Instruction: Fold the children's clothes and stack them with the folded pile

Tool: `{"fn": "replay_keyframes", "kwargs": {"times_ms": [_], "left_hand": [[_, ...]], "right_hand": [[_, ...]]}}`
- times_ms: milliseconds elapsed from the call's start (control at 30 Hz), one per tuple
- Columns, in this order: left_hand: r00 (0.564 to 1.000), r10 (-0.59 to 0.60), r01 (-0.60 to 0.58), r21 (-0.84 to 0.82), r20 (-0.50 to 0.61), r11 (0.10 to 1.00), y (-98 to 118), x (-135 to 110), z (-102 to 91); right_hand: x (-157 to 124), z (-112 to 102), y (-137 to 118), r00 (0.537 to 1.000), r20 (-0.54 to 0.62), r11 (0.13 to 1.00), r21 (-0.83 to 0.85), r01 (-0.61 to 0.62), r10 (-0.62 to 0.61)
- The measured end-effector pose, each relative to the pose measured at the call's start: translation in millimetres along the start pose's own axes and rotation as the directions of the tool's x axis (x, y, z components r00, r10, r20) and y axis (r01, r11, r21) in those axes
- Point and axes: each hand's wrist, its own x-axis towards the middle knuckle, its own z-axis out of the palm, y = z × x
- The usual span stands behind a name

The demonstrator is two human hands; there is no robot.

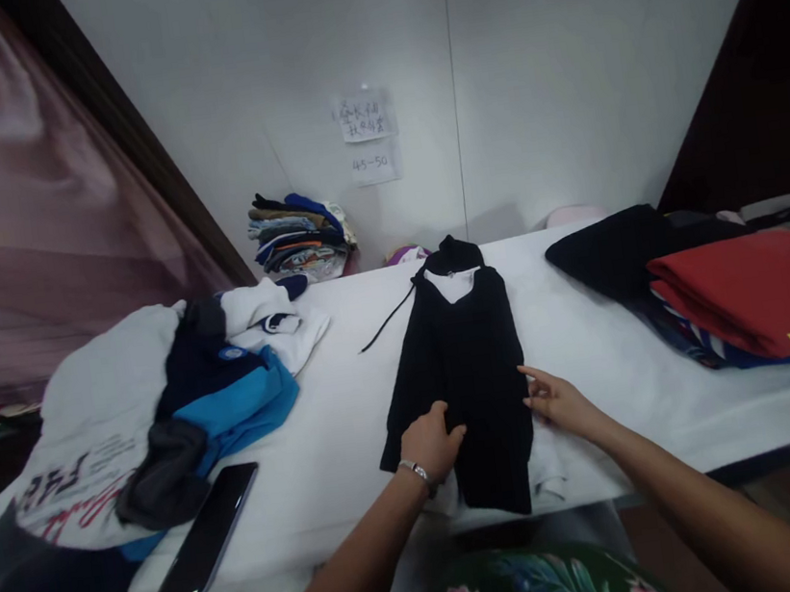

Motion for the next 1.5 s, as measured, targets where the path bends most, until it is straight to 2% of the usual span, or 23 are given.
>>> {"fn": "replay_keyframes", "kwargs": {"times_ms": [100, 200, 267, 300, 433, 500, 700, 833, 967, 1067, 1167, 1333, 1500], "left_hand": [[0.98, 0.11, -0.115, -0.019, -0.167, 0.993, 0, 1, -8.7], [0.894, 0.318, -0.329, 0.018, -0.316, 0.944, 0, 17, -14.5], [0.848, 0.411, -0.404, 0.093, -0.335, 0.91, -2, 35, -12.6], [0.845, 0.43, -0.409, 0.134, -0.317, 0.903, -5, 43, -9.5], [0.916, 0.384, -0.353, 0.227, -0.112, 0.908, -17, 67, 12.0], [0.932, 0.361, -0.343, 0.224, -0.045, 0.912, -22, 69, 21.6], [0.934, 0.356, -0.343, 0.186, -0.041, 0.921, -29, 66, 28.5], [0.937, 0.348, -0.339, 0.151, -0.035, 0.929, -29, 66, 27.9], [0.939, 0.342, -0.337, 0.117, -0.028, 0.934, -28, 64, 27.4], [0.939, 0.343, -0.338, 0.099, -0.029, 0.936, -27, 63, 26.4], [0.939, 0.343, -0.34, 0.094, -0.026, 0.936, -26, 63, 25.3], [0.941, 0.337, -0.333, 0.097, -0.029, 0.938, -23, 64, 24.7], [0.945, 0.327, -0.322, 0.102, -0.032, 0.941, -20, 64, 22.1]], "right_hand": [[25, -13, 4, 0.994, -0.066, 0.994, -0.064, 0.087, -0.092], [64, -28, -9, 0.985, -0.143, 0.987, -0.142, 0.074, -0.094], [96, -36, -23, 0.975, -0.209, 0.979, -0.203, 0.026, -0.07], [113, -40, -30, 0.969, -0.239, 0.974, -0.228, 0.008, -0.064], [181, -52, -53, 0.943, -0.325, 0.964, -0.264, -0.019, -0.07], [212, -57, -61, 0.928, -0.367, 0.964, -0.262, -0.038, -0.063], [284, -57, -71, 0.901, -0.434, 0.982, -0.17, -0.079, -0.003], [316, -45, -73, 0.934, -0.355, 0.998, -0.027, -0.049, 0.036], [330, -34, -61, 0.943, -0.319, 0.989, 0.135, -0.058, 0.099], [331, -32, -48, 0.926, -0.337, 0.972, 0.212, -0.1, 0.169], [326, -34, -45, 0.932, -0.314, 0.959, 0.267, -0.099, 0.183], [305, -33, -52, 0.956, -0.241, 0.944, 0.319, -0.086, 0.169], [267, -30, -51, 0.96, -0.203, 0.94, 0.32, -0.12, 0.192]]}}
